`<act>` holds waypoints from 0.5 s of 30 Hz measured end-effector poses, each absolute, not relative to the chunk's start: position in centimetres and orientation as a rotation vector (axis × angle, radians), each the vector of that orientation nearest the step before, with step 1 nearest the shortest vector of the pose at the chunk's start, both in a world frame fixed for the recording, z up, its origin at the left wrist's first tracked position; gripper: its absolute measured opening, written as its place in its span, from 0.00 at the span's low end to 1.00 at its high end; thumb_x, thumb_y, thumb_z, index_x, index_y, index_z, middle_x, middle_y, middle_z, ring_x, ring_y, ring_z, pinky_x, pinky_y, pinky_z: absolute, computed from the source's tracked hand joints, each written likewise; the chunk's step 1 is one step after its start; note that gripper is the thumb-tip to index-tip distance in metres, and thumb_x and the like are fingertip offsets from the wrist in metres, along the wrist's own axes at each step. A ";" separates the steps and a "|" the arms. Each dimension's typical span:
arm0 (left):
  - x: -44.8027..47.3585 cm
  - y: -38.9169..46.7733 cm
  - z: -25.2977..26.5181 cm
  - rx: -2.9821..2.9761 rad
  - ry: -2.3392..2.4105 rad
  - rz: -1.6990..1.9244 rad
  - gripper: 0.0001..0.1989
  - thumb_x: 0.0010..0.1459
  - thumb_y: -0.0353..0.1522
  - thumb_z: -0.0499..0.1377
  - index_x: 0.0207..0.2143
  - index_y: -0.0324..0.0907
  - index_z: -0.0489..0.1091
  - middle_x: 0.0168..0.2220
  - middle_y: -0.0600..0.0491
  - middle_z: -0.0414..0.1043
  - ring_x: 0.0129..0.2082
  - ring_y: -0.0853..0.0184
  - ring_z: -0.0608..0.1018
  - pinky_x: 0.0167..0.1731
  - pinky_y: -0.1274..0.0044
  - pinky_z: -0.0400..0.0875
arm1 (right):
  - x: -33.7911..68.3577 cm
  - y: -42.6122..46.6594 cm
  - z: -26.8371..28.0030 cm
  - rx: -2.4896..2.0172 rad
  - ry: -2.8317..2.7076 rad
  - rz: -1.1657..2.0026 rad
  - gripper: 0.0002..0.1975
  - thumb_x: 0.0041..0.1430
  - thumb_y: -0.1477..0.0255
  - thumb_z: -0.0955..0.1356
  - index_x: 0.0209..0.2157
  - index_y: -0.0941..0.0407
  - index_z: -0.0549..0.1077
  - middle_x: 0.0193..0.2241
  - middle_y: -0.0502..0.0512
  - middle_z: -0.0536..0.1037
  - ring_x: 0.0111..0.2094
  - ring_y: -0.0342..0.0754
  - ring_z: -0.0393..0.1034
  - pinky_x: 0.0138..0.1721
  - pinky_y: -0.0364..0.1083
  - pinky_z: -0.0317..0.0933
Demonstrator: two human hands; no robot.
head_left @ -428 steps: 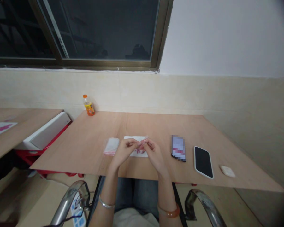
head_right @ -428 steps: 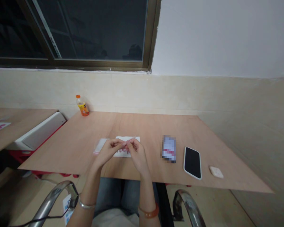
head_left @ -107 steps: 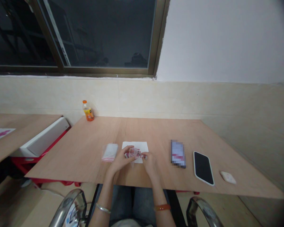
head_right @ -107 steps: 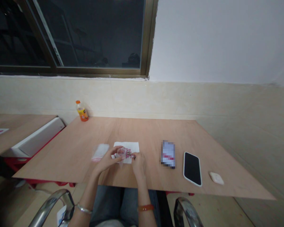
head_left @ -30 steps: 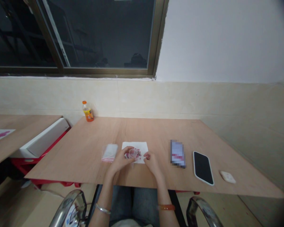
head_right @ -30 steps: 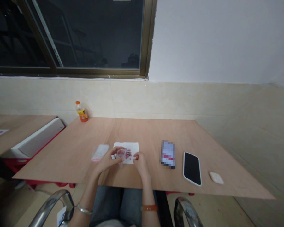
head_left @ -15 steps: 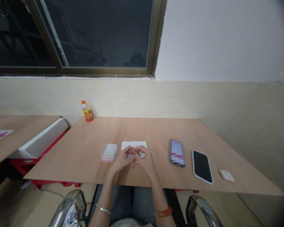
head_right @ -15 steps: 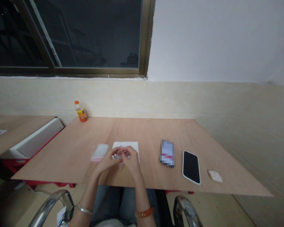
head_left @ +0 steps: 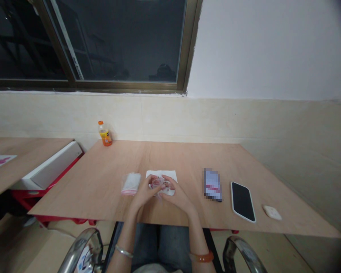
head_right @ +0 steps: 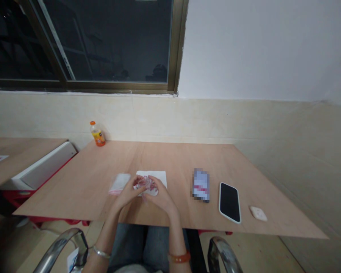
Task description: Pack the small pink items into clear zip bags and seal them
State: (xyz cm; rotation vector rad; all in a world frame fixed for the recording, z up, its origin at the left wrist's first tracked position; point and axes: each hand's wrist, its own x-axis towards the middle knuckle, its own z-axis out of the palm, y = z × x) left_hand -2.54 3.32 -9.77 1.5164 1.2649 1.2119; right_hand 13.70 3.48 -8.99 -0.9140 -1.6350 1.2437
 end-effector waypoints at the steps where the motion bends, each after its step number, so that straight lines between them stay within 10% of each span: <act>1: -2.5 3.4 -10.0 1.523 1.279 1.220 0.16 0.46 0.39 0.63 0.35 0.39 0.67 0.34 0.50 0.71 0.35 0.65 0.72 0.37 0.76 0.66 | 13.6 3.5 -9.2 -0.932 -1.582 1.311 0.33 0.42 0.74 0.71 0.53 0.52 0.63 0.50 0.58 0.70 0.45 0.48 0.69 0.45 0.49 0.64; 15: -2.0 3.9 -10.0 1.368 1.119 1.312 0.15 0.50 0.40 0.61 0.33 0.39 0.64 0.27 0.55 0.68 0.27 0.71 0.71 0.29 0.79 0.65 | 13.8 4.7 -10.5 -0.966 -1.311 1.336 0.21 0.48 0.65 0.68 0.44 0.57 0.69 0.29 0.54 0.79 0.31 0.50 0.74 0.33 0.48 0.68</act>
